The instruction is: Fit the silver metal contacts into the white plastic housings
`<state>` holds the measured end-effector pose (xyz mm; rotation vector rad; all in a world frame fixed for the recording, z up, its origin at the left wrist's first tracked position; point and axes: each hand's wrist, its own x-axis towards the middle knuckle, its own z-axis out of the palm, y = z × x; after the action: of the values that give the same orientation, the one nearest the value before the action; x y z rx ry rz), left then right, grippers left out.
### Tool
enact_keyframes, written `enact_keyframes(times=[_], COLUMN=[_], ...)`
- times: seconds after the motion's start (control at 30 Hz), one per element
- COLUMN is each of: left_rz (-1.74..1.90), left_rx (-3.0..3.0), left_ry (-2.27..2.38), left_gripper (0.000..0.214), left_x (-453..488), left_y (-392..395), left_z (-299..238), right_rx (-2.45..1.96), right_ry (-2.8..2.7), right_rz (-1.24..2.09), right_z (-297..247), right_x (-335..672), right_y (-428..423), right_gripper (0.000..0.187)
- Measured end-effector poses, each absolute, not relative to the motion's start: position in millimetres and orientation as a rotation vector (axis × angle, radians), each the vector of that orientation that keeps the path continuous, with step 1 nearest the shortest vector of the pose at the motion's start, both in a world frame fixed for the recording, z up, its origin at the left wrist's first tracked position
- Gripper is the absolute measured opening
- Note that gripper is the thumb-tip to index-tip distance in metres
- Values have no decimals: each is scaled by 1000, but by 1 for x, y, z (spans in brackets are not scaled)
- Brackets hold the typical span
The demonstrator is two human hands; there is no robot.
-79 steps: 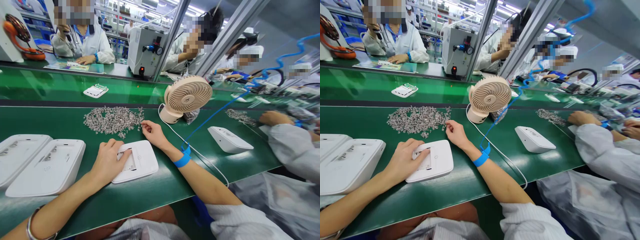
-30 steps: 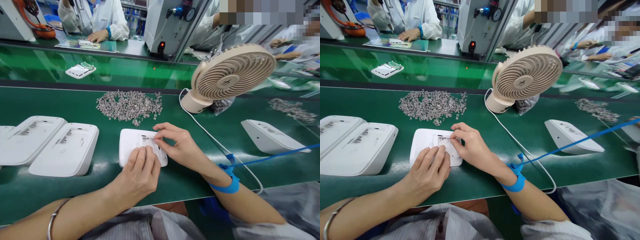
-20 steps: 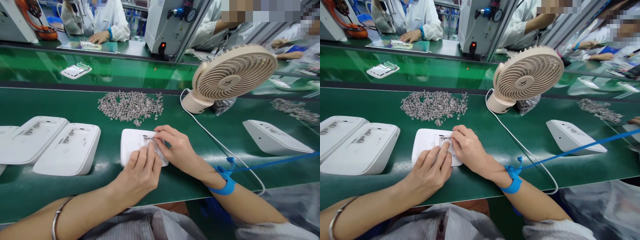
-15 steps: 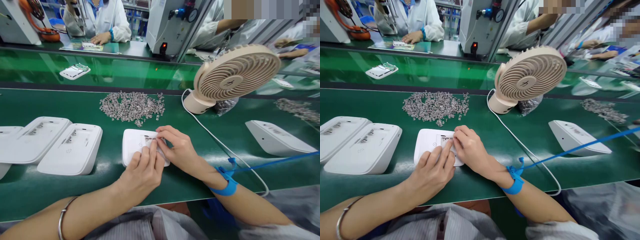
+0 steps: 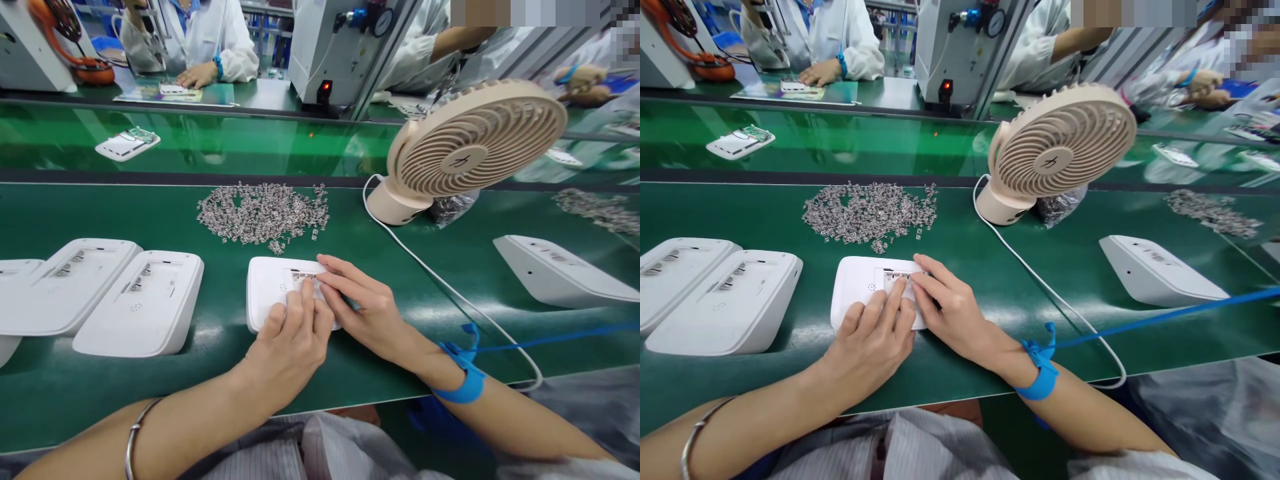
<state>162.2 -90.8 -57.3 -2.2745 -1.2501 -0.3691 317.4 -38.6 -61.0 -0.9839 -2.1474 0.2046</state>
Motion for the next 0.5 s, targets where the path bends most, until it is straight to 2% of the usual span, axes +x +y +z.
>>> enact_keyframes(times=[0.5], left_rz=[-403], left_rx=[-2258], left_ry=[-1260], left_gripper=[28], left_x=[165], left_y=[-90], left_z=[-58], right_rx=[-1022], right_ry=[-2259], right_rz=[224], right_z=[-60], right_x=[319], right_y=[-40], right_gripper=[18])
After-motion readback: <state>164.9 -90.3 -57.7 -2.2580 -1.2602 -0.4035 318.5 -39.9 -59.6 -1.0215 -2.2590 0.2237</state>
